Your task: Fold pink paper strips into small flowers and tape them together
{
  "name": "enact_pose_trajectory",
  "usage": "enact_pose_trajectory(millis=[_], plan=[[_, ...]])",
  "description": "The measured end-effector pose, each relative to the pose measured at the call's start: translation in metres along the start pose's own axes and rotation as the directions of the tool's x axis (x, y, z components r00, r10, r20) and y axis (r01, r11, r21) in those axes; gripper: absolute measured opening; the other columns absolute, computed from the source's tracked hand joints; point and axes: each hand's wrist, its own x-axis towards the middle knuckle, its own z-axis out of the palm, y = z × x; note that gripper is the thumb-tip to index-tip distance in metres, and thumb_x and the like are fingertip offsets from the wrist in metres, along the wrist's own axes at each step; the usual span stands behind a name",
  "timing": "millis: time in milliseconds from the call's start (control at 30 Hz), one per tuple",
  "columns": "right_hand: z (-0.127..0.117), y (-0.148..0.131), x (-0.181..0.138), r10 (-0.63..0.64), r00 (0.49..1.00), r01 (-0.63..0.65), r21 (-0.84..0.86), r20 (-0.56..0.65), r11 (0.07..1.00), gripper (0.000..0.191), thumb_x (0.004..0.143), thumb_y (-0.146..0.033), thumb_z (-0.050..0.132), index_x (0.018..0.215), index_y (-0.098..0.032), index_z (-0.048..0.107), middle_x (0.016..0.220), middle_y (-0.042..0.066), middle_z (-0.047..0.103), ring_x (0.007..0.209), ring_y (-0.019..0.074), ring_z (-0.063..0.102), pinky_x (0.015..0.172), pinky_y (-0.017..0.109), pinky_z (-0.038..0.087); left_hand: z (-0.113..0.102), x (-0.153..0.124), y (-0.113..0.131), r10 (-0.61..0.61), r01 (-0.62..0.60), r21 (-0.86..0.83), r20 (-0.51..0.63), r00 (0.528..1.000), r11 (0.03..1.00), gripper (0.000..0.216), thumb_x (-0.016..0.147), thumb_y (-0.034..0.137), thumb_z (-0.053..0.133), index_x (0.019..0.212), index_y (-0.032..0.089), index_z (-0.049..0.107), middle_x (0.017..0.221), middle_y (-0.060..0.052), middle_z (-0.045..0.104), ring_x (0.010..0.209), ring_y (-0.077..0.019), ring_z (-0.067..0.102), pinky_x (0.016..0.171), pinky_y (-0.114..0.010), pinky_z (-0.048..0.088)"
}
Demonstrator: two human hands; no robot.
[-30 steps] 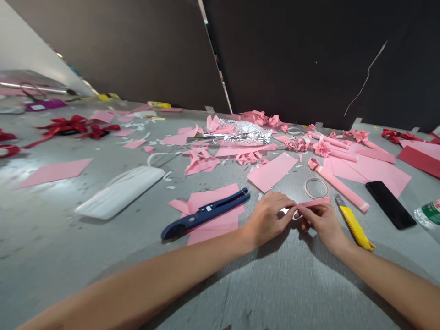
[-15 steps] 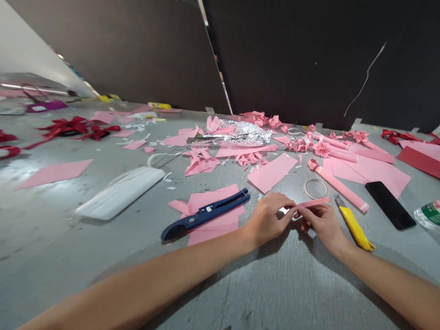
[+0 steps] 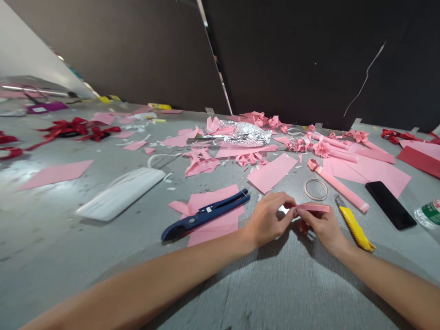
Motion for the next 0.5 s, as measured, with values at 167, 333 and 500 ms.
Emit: enact_pose_trajectory(millis=[167, 333, 500], plan=[[0.0002, 0.0003, 0.0013, -0.001, 1.000, 0.001, -0.009, 0.002, 1.000, 0.043, 0.085, -0.062, 0.086, 0.078, -0.020, 0.084, 0.054, 0.004, 0.066, 0.050, 0.0178, 0.061, 0.052, 0.031, 0.048, 0.0002, -0.0006, -0.0006, 0.002, -0.003, 0.019, 0.009, 1.000, 1.000, 0.008, 0.104, 0.020, 0.063, 0.104, 0.021, 0.070, 0.093, -0.002, 0.079, 0.087, -0.0211, 0.075, 0.084, -0.037, 0.053], [-0.0011, 0.0021, 0.0017, 0.018, 1.000, -0.018, -0.004, -0.008, 1.000, 0.043, 0.084, -0.063, 0.086, 0.082, -0.020, 0.085, 0.055, 0.003, 0.066, 0.051, 0.0183, 0.061, 0.052, 0.031, 0.048, 0.0014, 0.0000, -0.0021, 0.009, -0.009, 0.019, 0.003, 1.000, 1.000, 0.013, 0.106, 0.018, 0.060, 0.103, 0.021, 0.072, 0.093, -0.003, 0.081, 0.089, -0.0219, 0.076, 0.085, -0.037, 0.053], [-0.0014, 0.0055, 0.0024, 0.020, 1.000, -0.021, -0.026, -0.011, 0.999, 0.046, 0.085, -0.065, 0.085, 0.082, -0.019, 0.085, 0.054, 0.005, 0.067, 0.050, 0.0185, 0.060, 0.052, 0.032, 0.048, 0.0008, 0.0003, -0.0018, -0.007, 0.007, 0.010, 0.021, 1.000, 1.000, 0.010, 0.107, 0.020, 0.064, 0.103, 0.022, 0.073, 0.093, -0.002, 0.081, 0.089, -0.0216, 0.076, 0.085, -0.037, 0.052]])
